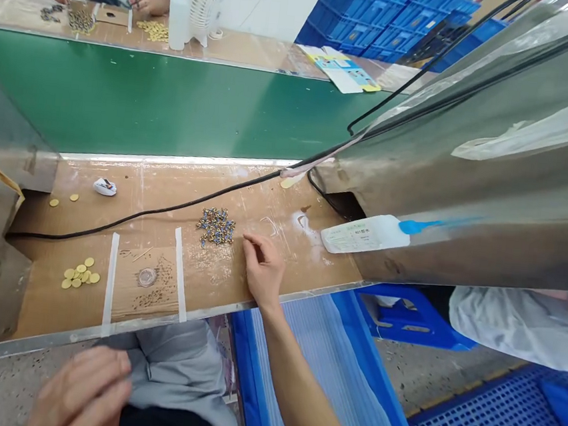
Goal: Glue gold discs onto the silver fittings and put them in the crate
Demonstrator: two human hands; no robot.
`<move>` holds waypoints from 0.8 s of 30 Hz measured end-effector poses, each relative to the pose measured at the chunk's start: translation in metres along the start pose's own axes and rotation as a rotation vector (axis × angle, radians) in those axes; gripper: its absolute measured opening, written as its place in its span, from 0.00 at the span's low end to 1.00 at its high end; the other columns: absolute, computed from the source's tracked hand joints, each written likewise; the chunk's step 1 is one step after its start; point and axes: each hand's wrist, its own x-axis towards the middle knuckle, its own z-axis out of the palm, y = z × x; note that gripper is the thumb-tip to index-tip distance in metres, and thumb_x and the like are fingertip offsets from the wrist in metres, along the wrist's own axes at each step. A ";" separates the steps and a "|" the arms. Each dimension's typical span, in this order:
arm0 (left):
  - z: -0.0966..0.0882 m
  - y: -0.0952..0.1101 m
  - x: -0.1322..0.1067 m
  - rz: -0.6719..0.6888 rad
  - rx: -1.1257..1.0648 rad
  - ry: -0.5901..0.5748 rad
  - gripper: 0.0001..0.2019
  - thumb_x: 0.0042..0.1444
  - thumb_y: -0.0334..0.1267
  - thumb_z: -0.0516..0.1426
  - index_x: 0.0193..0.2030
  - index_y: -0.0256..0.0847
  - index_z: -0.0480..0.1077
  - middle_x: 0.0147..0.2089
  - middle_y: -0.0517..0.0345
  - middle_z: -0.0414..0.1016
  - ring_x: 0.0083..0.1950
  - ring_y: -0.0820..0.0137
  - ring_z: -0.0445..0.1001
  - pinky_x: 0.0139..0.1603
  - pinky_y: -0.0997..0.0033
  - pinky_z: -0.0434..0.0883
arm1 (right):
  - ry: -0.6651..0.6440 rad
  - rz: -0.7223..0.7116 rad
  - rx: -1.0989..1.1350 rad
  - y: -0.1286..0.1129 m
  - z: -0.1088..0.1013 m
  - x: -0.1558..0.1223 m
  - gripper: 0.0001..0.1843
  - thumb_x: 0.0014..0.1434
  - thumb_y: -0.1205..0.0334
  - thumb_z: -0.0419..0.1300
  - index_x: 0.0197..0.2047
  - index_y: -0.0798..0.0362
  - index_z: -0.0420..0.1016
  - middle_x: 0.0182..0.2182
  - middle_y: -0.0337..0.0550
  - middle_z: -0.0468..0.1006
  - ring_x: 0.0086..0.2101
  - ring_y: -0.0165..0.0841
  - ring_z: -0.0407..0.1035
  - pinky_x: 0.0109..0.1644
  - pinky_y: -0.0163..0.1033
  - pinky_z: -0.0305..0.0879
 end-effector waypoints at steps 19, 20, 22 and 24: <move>-0.009 -0.065 -0.020 -0.312 0.190 0.125 0.20 0.74 0.24 0.61 0.67 0.47 0.76 0.56 0.50 0.87 0.56 0.61 0.87 0.62 0.59 0.83 | -0.414 -0.261 -0.174 0.022 -0.007 0.022 0.18 0.77 0.42 0.64 0.58 0.41 0.89 0.51 0.46 0.88 0.50 0.46 0.84 0.55 0.53 0.80; -0.008 -0.067 -0.016 -0.330 0.200 0.124 0.19 0.75 0.25 0.61 0.67 0.47 0.77 0.57 0.49 0.87 0.57 0.61 0.87 0.63 0.59 0.82 | -0.452 -0.276 -0.182 0.022 -0.010 0.026 0.18 0.77 0.42 0.64 0.58 0.40 0.89 0.52 0.46 0.88 0.49 0.46 0.84 0.54 0.52 0.80; -0.004 -0.073 -0.003 -0.346 0.224 0.101 0.16 0.77 0.27 0.60 0.66 0.46 0.77 0.58 0.48 0.86 0.59 0.60 0.86 0.65 0.58 0.81 | -0.500 -0.301 -0.195 0.022 -0.015 0.034 0.17 0.78 0.43 0.63 0.57 0.40 0.89 0.51 0.46 0.89 0.49 0.45 0.85 0.53 0.51 0.81; -0.001 -0.080 0.010 -0.338 0.271 0.039 0.13 0.79 0.31 0.59 0.65 0.44 0.78 0.58 0.47 0.86 0.59 0.58 0.85 0.64 0.57 0.80 | -0.515 -0.331 -0.212 0.020 -0.016 0.038 0.18 0.79 0.42 0.62 0.55 0.41 0.89 0.51 0.46 0.89 0.48 0.45 0.85 0.53 0.52 0.81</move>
